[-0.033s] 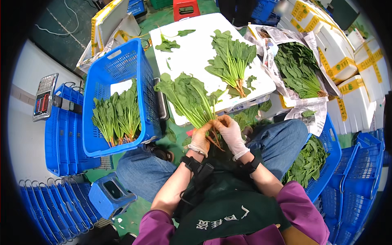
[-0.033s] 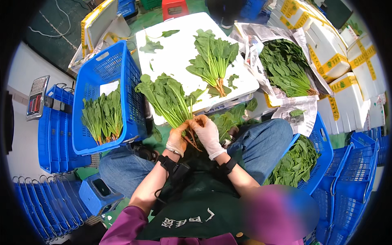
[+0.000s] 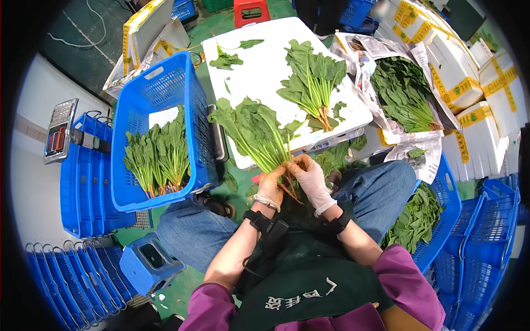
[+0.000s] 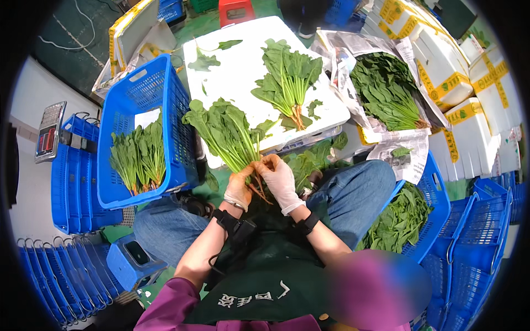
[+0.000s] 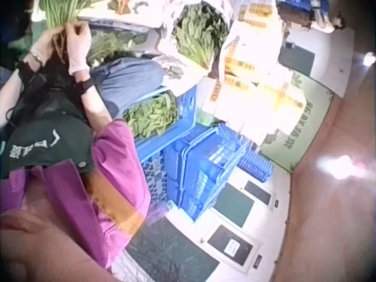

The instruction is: Sorting and trimming green leafy spinach in an agricultural processing facility.

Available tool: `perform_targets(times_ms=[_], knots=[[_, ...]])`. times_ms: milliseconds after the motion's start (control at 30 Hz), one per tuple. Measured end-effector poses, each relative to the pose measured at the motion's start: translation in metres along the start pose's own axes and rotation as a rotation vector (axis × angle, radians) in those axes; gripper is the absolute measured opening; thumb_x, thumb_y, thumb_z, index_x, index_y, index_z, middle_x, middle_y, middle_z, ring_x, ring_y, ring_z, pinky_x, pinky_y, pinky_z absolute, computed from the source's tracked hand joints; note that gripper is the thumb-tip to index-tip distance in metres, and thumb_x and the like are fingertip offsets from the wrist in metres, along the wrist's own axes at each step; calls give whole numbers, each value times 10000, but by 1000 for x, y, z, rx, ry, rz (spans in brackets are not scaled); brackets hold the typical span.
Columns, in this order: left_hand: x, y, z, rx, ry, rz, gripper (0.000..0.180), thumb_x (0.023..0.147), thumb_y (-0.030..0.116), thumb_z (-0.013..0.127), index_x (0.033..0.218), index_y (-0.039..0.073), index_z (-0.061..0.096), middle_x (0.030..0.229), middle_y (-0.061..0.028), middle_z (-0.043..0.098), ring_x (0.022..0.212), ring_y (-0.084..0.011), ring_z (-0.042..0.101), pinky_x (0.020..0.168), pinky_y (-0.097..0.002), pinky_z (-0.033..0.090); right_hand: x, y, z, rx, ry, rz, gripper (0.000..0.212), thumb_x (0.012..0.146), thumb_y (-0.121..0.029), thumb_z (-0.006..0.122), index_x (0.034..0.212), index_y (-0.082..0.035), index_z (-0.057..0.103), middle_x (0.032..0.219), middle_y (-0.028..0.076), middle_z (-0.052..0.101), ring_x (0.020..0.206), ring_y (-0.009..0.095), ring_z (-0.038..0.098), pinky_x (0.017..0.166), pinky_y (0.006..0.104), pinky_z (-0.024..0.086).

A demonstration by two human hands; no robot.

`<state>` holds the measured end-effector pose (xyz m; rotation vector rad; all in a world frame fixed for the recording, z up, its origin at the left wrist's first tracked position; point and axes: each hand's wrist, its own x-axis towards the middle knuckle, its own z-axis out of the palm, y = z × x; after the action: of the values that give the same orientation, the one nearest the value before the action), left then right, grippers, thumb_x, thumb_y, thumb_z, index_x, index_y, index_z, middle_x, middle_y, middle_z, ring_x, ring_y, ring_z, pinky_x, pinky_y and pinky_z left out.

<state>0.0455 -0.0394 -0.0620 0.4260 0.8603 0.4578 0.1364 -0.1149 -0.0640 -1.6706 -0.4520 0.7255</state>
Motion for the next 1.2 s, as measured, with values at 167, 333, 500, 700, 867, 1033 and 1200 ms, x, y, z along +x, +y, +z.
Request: perform_targets(times_ms=[167, 333, 500, 700, 867, 1033, 1200], knots=[[8, -6, -6, 15, -57, 119, 189, 782, 7, 635, 970, -7, 628, 926, -72, 650, 836, -174, 608, 743, -318, 497, 6, -7, -2, 224, -74, 181, 206, 859, -197, 613, 793, -4, 591, 673, -3, 573, 578, 70, 504, 561, 215, 413], [9, -6, -6, 148, -50, 213, 210, 733, -32, 682, 934, -30, 620, 892, -96, 655, 769, -169, 631, 690, -282, 506, 7, 12, 3, 267, -32, 107, 194, 859, -190, 605, 802, -6, 585, 666, 4, 578, 580, 79, 525, 560, 223, 417], [3, 0, -2, 164, -16, 161, 165, 767, 24, 658, 927, -5, 631, 897, -79, 652, 798, -177, 622, 712, -300, 505, -7, -1, 6, -150, 93, -97, 169, 841, -182, 605, 831, -16, 573, 626, 67, 583, 565, 143, 566, 540, 263, 428], [3, -2, 1, -127, -43, 14, 177, 781, 69, 655, 940, 21, 593, 860, -79, 638, 758, -192, 617, 672, -301, 522, -26, -20, 6, -274, 248, -372, 128, 821, -150, 609, 811, -36, 551, 620, 111, 564, 526, 216, 564, 503, 310, 434], [9, -4, -7, -310, -139, -112, 184, 805, 123, 631, 943, 11, 582, 864, -103, 627, 747, -208, 601, 690, -295, 524, -35, -22, 9, -137, 280, -476, 104, 832, -104, 589, 815, -20, 528, 613, 95, 547, 513, 189, 541, 498, 304, 439], [3, 6, -3, -475, -286, -148, 203, 825, 88, 596, 979, -42, 569, 864, -110, 604, 813, -236, 604, 717, -329, 541, -26, -25, -22, 321, 369, -462, 67, 892, -76, 504, 830, -59, 484, 713, 33, 515, 615, 128, 499, 578, 236, 421], [8, 3, -5, -420, -246, -197, 200, 826, 85, 601, 974, -46, 571, 889, -118, 611, 848, -240, 605, 725, -339, 539, -8, 35, -85, 1162, 518, 370, 174, 892, -262, 518, 864, -91, 527, 733, 19, 581, 619, 133, 566, 540, 251, 475]])
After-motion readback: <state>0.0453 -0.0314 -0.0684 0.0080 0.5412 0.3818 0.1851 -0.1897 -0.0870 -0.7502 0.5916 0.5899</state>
